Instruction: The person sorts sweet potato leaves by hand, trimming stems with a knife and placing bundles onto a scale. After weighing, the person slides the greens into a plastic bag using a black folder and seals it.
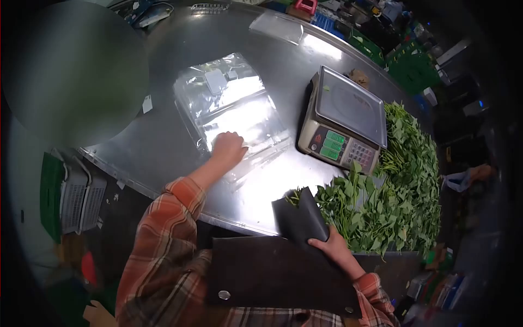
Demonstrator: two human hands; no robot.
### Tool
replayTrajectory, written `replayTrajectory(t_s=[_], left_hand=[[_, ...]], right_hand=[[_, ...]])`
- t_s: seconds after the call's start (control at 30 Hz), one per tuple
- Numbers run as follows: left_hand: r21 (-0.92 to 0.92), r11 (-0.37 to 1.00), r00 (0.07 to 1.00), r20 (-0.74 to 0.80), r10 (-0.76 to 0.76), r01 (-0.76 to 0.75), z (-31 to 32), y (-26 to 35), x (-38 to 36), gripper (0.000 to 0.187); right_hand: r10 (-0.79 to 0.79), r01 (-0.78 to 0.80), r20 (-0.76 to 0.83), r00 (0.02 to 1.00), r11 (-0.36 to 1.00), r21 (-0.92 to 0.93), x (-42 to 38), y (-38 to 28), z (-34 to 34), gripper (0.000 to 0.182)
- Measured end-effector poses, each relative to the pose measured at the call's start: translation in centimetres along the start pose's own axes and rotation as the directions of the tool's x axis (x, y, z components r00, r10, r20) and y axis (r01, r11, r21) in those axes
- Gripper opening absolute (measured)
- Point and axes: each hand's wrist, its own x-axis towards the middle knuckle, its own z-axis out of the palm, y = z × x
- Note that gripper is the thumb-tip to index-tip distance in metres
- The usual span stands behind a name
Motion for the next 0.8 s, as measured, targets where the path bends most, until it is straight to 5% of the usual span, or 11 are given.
replayTrajectory(t_s=[0.1,0.27,0.37,0.4,0.5,0.6,0.67,0.73,0.8], left_hand=[[-0.002,0.964,0.930,-0.266,0.255,-0.264,3.2,2.5,1.8,0.015],[0.109,0.987,0.944,-0.296,0.147,-0.120,3.5,0.1,6.9,0.010],[-0.099,0.986,0.907,-0.413,0.083,-0.136,-1.7,1.9,5.5,0.014],[-0.106,0.970,0.793,-0.599,0.112,-0.217,-3.5,3.2,3.9,0.014],[-0.031,0.907,0.605,-0.755,0.255,-0.421,0.1,4.9,1.6,0.008],[-0.076,0.958,0.914,-0.330,0.237,-0.276,7.6,1.8,2.9,0.008],[-0.146,0.940,0.848,-0.491,0.201,-0.307,2.1,4.3,1.5,0.008],[-0.218,0.905,0.768,-0.621,0.160,-0.365,-4.2,7.7,-1.8,0.006],[-0.109,0.893,0.750,-0.593,0.295,-0.437,-3.5,9.3,-2.4,0.005]], right_hand=[[0.039,-0.038,0.043,0.998,0.999,-0.018,0.4,0.1,0.0,0.085],[-0.066,0.065,0.012,0.998,0.997,0.043,0.9,1.1,0.1,0.086],[-0.086,0.084,0.005,0.996,0.983,0.164,0.2,0.8,-1.0,0.084],[-0.132,0.140,-0.057,0.990,0.975,0.172,0.5,0.7,-1.4,0.084],[-0.225,0.254,-0.172,0.959,0.952,0.170,0.7,-0.2,-1.6,0.084],[-0.330,0.335,-0.161,0.930,0.942,0.004,2.0,-3.7,-3.0,0.088],[-0.462,0.418,-0.149,0.874,0.872,-0.255,3.2,-5.3,-3.3,0.093],[-0.418,0.377,-0.123,0.900,0.888,-0.263,4.3,-6.0,-3.3,0.100],[-0.368,0.345,-0.075,0.927,0.913,-0.219,5.7,-6.3,-2.8,0.106]])
